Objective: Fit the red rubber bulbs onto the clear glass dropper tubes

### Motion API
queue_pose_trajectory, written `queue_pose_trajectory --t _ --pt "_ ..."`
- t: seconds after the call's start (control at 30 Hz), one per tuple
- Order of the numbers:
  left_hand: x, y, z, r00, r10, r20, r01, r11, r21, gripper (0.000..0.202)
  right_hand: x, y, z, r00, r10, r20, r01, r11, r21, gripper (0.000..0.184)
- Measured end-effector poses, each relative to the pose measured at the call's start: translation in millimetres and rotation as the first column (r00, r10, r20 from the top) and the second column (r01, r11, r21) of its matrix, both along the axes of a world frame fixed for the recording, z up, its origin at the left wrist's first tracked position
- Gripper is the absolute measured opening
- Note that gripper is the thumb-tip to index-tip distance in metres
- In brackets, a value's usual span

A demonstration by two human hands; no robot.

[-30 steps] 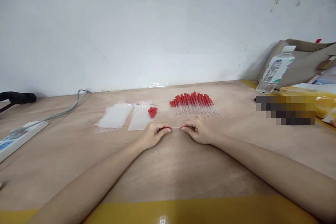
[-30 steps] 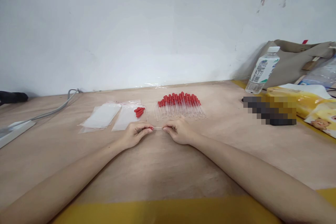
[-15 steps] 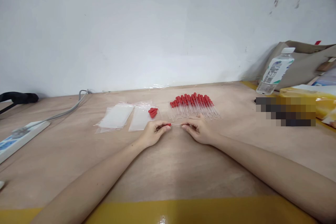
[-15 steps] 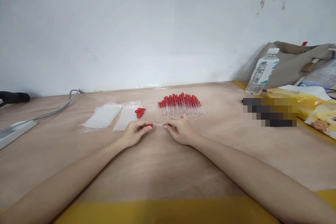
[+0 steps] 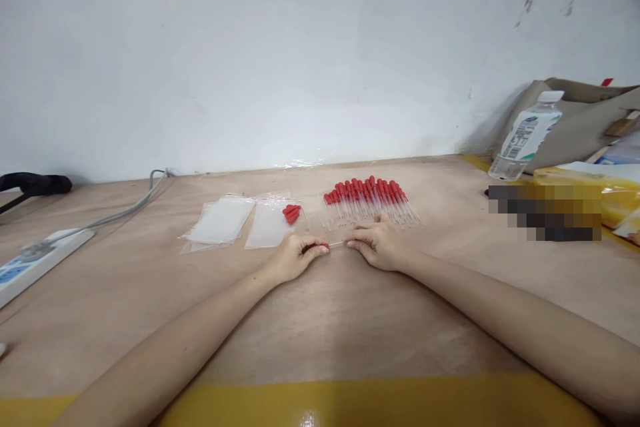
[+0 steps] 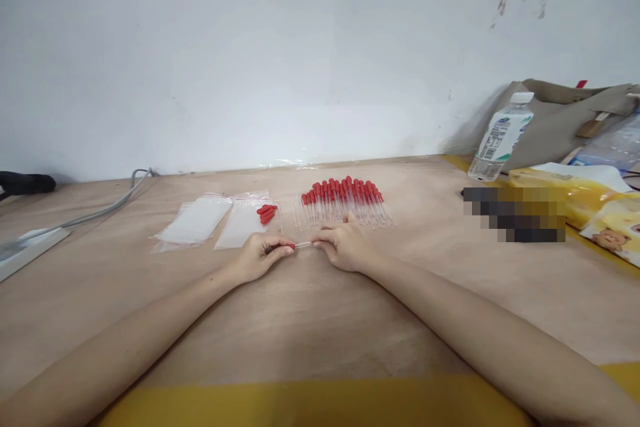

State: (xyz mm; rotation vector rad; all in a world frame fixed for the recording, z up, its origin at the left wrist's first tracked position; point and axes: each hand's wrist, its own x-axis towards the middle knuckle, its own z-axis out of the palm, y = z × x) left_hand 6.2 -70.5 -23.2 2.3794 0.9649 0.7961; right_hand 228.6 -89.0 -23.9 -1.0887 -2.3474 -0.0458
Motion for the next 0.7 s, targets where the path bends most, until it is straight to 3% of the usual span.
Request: queue_pose_trajectory --t 0.17,0.37,0.47,0.7 --pt "1.0 0.6 -1.0 0.996 0.064 -0.064 -0.058 0.994 0.097 0.023 -6.7 -7.4 -3.4 0.997 -0.07 0.017 0.068 0.992 0.111 0.025" --pt "-3.5 5.2 -5.7 0.996 0.078 0.053 -0.08 0.995 0.05 0.025 -4.1 -5.6 -1.0 0.983 0.021 -0.185 -0.04 0.994 -0.101 0.014" --pt "-4.6 5.5 -5.9 0.995 0.057 0.087 -0.057 0.998 -0.006 0.025 -1.4 -4.1 -0.8 0.976 0.02 -0.217 -0.053 0.988 -0.147 0.008" --pt "-2.8 2.8 -4.2 0.997 0.039 0.067 -0.037 0.999 -0.032 0.021 -3.1 -3.3 -3.4 0.989 0.077 -0.128 -0.074 0.997 0.026 0.015"
